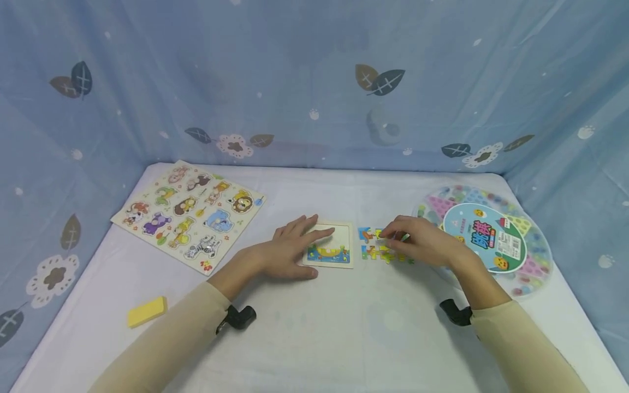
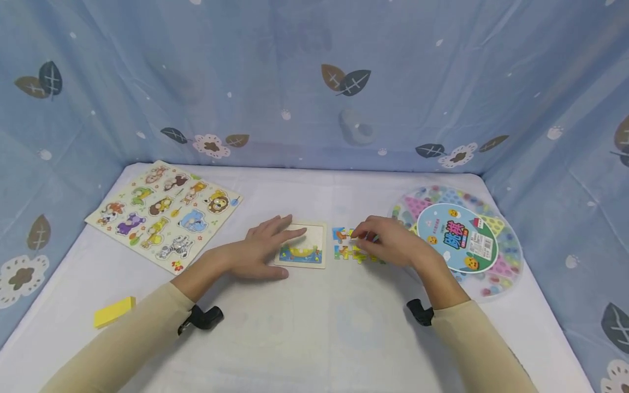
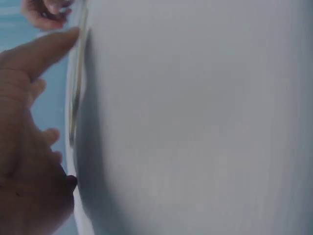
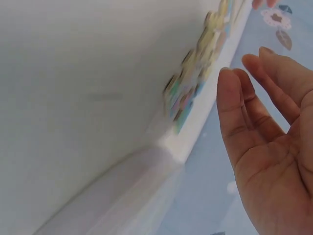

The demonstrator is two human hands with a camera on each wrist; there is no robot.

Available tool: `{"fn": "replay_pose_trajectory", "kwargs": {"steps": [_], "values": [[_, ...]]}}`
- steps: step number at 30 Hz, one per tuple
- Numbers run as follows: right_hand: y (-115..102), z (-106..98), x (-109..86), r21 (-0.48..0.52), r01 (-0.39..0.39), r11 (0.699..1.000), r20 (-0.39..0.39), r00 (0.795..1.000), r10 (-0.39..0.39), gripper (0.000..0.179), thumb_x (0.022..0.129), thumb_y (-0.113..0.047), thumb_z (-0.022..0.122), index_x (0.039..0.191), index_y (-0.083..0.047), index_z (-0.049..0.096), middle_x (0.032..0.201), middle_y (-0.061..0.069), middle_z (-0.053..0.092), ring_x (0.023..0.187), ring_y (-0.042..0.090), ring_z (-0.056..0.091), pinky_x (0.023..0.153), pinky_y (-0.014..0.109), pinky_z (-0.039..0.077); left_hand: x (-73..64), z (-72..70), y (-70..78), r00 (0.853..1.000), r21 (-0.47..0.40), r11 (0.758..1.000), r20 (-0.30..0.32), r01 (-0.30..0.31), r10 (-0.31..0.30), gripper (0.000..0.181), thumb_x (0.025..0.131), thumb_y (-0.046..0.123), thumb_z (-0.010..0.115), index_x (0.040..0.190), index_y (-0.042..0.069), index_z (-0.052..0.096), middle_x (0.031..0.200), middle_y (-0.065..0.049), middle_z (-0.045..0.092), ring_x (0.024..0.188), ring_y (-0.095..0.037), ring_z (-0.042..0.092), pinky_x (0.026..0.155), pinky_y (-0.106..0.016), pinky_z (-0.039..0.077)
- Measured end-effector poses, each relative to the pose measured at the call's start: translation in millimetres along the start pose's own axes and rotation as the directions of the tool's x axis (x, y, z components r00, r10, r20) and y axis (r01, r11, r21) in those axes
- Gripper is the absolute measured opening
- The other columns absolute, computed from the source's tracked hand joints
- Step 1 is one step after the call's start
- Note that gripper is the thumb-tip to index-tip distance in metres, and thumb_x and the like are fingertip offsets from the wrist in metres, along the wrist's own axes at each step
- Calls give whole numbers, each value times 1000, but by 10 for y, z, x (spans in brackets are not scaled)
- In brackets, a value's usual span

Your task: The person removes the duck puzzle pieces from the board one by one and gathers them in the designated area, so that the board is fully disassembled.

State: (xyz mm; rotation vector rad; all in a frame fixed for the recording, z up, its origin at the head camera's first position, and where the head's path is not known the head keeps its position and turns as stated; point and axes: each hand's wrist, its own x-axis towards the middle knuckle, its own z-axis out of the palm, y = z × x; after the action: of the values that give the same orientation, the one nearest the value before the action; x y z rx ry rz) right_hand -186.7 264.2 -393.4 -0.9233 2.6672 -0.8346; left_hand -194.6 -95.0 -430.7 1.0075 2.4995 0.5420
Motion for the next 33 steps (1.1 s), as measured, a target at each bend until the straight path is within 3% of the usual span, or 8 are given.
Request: {"fn": "replay_pose_trajectory", "kwargs": {"steps": [4, 11, 20, 33], "values": [[-77, 58, 107, 17, 4, 1000, 9, 1000, -5, 21, 100, -13, 67, 120, -9, 74, 104, -6, 68, 89, 12, 65, 74, 30, 54, -43, -79, -75, 999, 62, 998, -33, 27, -25, 93, 91, 59, 70, 164, 43, 16, 174, -5, 0, 159, -34, -4, 118, -68, 16], [-200, 171, 286, 58, 18, 998, 22, 1000, -19, 22, 100, -12, 68, 121, -6, 73, 102, -4, 67, 91, 14, 65, 81, 33, 56, -69, -150, -169, 999, 162, 986, -35, 41, -36, 93, 89, 67, 67, 164, 37, 23, 174, -9, 4, 159, -39, -3, 119, -70, 12], [-396, 340, 542, 68, 78, 995, 52, 995, -81, 26, 101, -14, 65, 125, -6, 70, 105, -2, 66, 91, 12, 66, 83, 33, 57, -48, -179, -236, 995, 171, 981, -16, 96, -94, 91, 86, 76, 63, 162, 47, 20, 174, -10, 1, 158, -40, -2, 119, -71, 9], [-679, 594, 874, 95, 145, 985, 116, 981, -156, 30, 100, -14, 67, 128, -6, 68, 115, 7, 65, 94, 14, 68, 86, 29, 56, -13, -131, -304, 991, 193, 975, 41, 114, -124, 93, 86, 85, 50, 163, 49, 11, 174, -5, -10, 158, -35, -11, 120, -69, 1]]}}
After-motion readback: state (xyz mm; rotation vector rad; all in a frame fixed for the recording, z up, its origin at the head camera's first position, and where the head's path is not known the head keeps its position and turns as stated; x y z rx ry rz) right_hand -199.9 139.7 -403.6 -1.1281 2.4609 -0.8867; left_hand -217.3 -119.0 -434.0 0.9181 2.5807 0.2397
